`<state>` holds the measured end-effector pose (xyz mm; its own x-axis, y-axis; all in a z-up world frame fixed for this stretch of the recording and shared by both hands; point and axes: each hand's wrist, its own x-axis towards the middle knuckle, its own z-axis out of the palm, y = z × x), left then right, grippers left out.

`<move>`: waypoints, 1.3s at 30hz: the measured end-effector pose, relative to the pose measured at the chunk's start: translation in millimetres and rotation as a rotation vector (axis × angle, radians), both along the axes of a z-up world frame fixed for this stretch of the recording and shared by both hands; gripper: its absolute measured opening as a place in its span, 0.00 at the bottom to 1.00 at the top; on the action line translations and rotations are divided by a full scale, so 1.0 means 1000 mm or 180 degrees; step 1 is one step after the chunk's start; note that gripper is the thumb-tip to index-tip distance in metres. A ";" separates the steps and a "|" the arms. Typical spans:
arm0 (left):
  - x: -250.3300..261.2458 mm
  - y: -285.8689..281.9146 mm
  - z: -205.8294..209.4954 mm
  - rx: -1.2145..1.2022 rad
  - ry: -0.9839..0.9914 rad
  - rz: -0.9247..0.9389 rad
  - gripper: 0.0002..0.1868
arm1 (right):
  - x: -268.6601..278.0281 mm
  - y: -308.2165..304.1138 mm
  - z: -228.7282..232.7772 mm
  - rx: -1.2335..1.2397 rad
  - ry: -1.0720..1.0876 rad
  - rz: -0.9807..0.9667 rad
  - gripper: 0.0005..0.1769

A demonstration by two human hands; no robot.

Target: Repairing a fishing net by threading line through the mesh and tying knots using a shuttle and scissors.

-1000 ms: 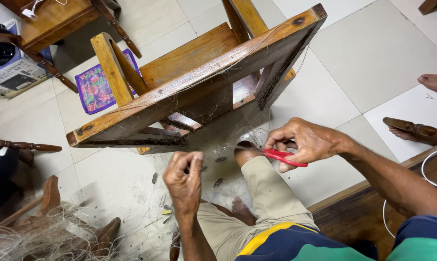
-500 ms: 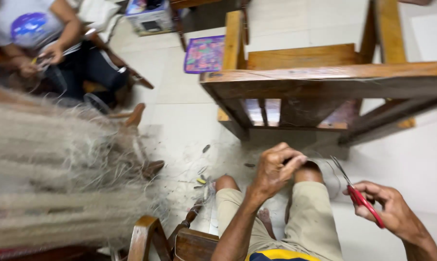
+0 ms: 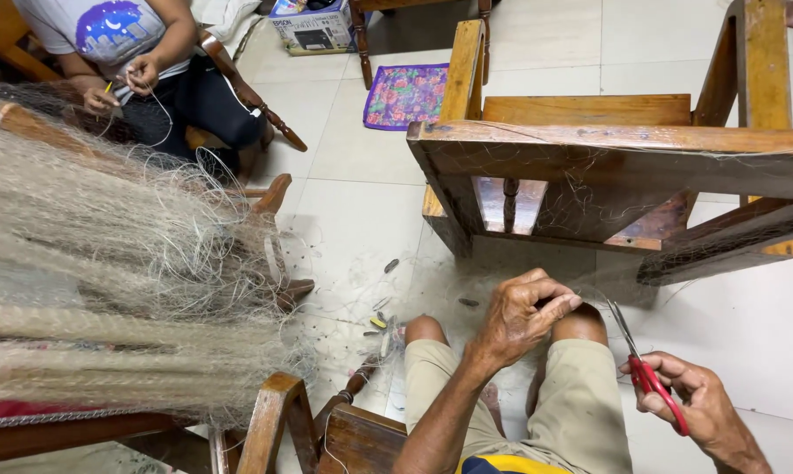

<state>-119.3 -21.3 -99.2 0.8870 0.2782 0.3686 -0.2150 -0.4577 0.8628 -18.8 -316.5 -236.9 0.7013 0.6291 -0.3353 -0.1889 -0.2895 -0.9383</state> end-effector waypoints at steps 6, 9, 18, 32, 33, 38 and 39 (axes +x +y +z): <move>-0.002 0.000 -0.003 -0.0014 0.0110 -0.0022 0.06 | -0.015 0.011 0.012 -0.0109 0.0310 -0.0212 0.24; -0.002 0.000 -0.007 0.0030 0.0111 -0.0048 0.05 | -0.017 0.008 0.007 -0.0069 0.0292 -0.0158 0.24; -0.012 0.002 0.006 0.0152 0.0115 -0.0126 0.08 | -0.028 0.009 0.002 0.0064 0.0193 -0.0158 0.24; -0.054 -0.006 -0.055 -0.0283 0.0846 -0.0092 0.05 | -0.050 0.035 0.054 0.1301 -0.0225 -0.0341 0.27; -0.056 -0.011 -0.058 -0.0225 0.0881 -0.0163 0.04 | -0.051 0.037 0.059 0.1327 -0.0239 -0.0355 0.28; -0.069 -0.032 -0.074 -0.0174 0.1302 -0.0223 0.05 | -0.051 0.031 0.035 0.1313 -0.0223 -0.0355 0.30; -0.071 -0.035 -0.072 -0.0067 0.1398 -0.0280 0.05 | -0.051 0.029 0.028 0.1334 -0.0239 -0.0366 0.30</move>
